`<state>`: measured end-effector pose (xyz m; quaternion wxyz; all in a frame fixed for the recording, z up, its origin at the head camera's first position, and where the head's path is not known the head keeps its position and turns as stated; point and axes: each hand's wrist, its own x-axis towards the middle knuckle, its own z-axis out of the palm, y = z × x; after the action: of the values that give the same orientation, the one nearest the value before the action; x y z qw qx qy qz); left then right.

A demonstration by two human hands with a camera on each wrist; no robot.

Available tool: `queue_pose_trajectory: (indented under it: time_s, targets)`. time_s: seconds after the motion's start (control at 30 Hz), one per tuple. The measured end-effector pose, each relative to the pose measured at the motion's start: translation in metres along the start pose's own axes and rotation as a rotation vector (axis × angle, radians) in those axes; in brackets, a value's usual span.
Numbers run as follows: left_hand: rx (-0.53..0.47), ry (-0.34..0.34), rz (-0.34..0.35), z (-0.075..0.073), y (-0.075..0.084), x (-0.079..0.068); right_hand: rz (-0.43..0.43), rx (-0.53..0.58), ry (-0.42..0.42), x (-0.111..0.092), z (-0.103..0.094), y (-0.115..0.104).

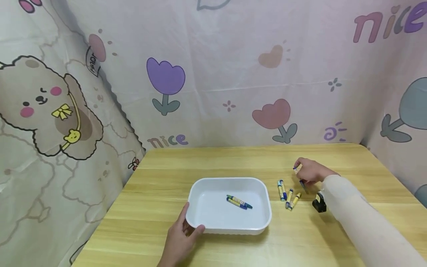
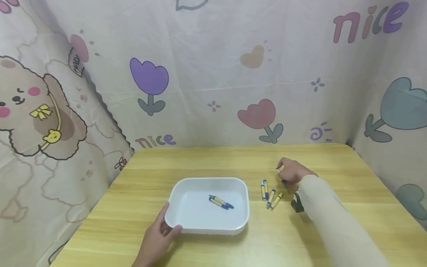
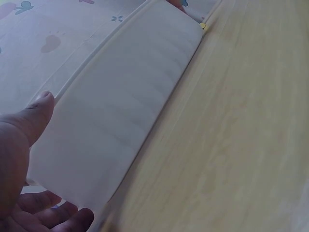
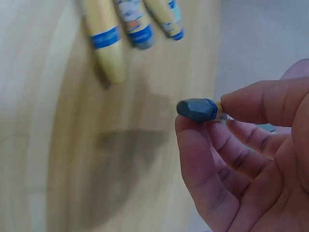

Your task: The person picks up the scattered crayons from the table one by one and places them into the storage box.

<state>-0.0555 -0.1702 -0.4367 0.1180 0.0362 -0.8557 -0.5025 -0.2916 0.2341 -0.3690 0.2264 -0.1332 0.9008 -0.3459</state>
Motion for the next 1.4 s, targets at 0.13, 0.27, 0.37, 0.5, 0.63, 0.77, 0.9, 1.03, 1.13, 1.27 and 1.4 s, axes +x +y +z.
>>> queue_pose_trajectory:
  time_s: [0.13, 0.27, 0.37, 0.5, 0.63, 0.77, 0.9, 1.03, 1.13, 1.27, 1.4]
  targets:
    - [0.0, 0.0, -0.004, -0.002, 0.0, 0.0, -0.014, 0.017, -0.014, 0.002, 0.001, -0.009]
    - [-0.014, -0.006, -0.008, -0.003, 0.002, 0.0, -0.038, 0.037, -0.027, 0.002, 0.0, -0.019]
    - [-0.021, -0.01, -0.005, -0.002, 0.002, 0.001, -0.053, 0.045, -0.037, 0.002, -0.001, -0.028]
    - [-0.013, -0.01, -0.004, -0.002, 0.001, 0.001, -0.078, 0.039, -0.052, 0.002, 0.0, -0.038]
    - [-0.008, -0.009, -0.008, -0.001, 0.001, 0.002, -0.098, 0.024, -0.063, 0.004, 0.001, -0.047]
    - [-0.007, -0.008, -0.008, 0.0, 0.001, 0.002, -0.102, 0.012, -0.076, 0.006, 0.003, -0.057]
    - [-0.001, -0.004, 0.008, -0.001, 0.0, 0.001, -0.114, 0.0, -0.086, 0.01, 0.006, -0.066]
    - [-0.007, -0.006, -0.001, -0.002, 0.001, 0.001, -0.131, -0.004, -0.098, 0.013, 0.01, -0.075]
    - [-0.006, -0.004, -0.007, -0.003, 0.001, 0.002, -0.144, -0.004, -0.106, 0.014, 0.014, -0.083]
    - [0.007, -0.009, 0.004, -0.003, 0.001, 0.002, -0.164, -0.019, -0.111, 0.014, 0.019, -0.093]
    - [0.016, -0.011, 0.003, -0.002, 0.001, 0.002, -0.17, -0.031, -0.116, 0.014, 0.023, -0.1]
